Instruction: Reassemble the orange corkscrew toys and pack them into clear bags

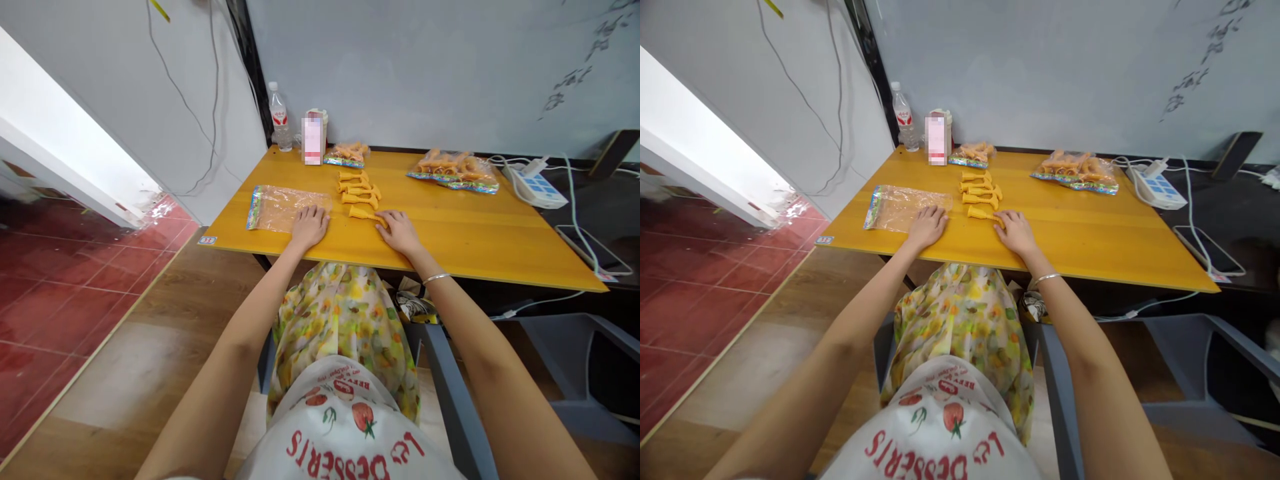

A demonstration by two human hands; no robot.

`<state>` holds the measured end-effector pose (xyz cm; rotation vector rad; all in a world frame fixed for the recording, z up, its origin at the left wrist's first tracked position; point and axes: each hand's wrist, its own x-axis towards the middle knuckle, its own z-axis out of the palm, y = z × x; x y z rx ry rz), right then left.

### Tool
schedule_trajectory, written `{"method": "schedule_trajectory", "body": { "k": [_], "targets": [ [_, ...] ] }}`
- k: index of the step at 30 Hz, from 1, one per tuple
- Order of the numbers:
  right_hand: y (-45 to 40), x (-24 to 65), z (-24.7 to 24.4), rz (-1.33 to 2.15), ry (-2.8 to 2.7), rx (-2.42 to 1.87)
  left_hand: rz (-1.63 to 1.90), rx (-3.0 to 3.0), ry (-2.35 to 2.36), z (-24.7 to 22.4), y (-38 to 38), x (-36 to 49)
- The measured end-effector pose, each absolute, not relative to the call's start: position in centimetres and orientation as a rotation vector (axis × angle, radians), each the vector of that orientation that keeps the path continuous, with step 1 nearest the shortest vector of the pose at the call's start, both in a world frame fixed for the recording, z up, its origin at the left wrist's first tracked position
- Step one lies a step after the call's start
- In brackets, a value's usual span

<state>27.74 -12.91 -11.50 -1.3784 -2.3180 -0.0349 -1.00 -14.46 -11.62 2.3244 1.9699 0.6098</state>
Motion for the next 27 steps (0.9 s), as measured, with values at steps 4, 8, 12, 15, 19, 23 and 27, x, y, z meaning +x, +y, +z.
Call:
{"method": "schedule_trajectory", "body": {
  "k": [4,8,12,15,19,23,27],
  "targets": [
    [-13.0,27.9,-11.4,-0.038,-2.359,-1.326,0.611,2.326,1.973,-11.4,-14.8,-0.9],
    [-12.9,27.9,-11.4,-0.006,-2.454,-1.113,0.736,2.286,1.897,-10.9,-15.3,-0.6],
    [-13.1,27.2,-11.4,0.093,-2.457,-1.020,0.917,2.109,1.657,-10.8,-15.2,-0.9],
    [-13.4,26.4,-11.3,0.223,-2.380,-1.094,0.963,2.024,1.598,-11.0,-14.7,-1.5],
    [-13.7,25.6,-10.9,0.416,-2.167,-1.138,1.045,1.929,1.553,-11.3,-13.9,-2.1],
    [-13.7,24.8,-10.9,0.541,-1.966,-1.135,1.110,1.891,1.511,-11.4,-13.8,-2.2],
    [-13.4,23.0,-11.5,0.769,-1.718,-1.166,1.230,1.960,1.425,-11.4,-14.2,-1.9]
  ]
}}
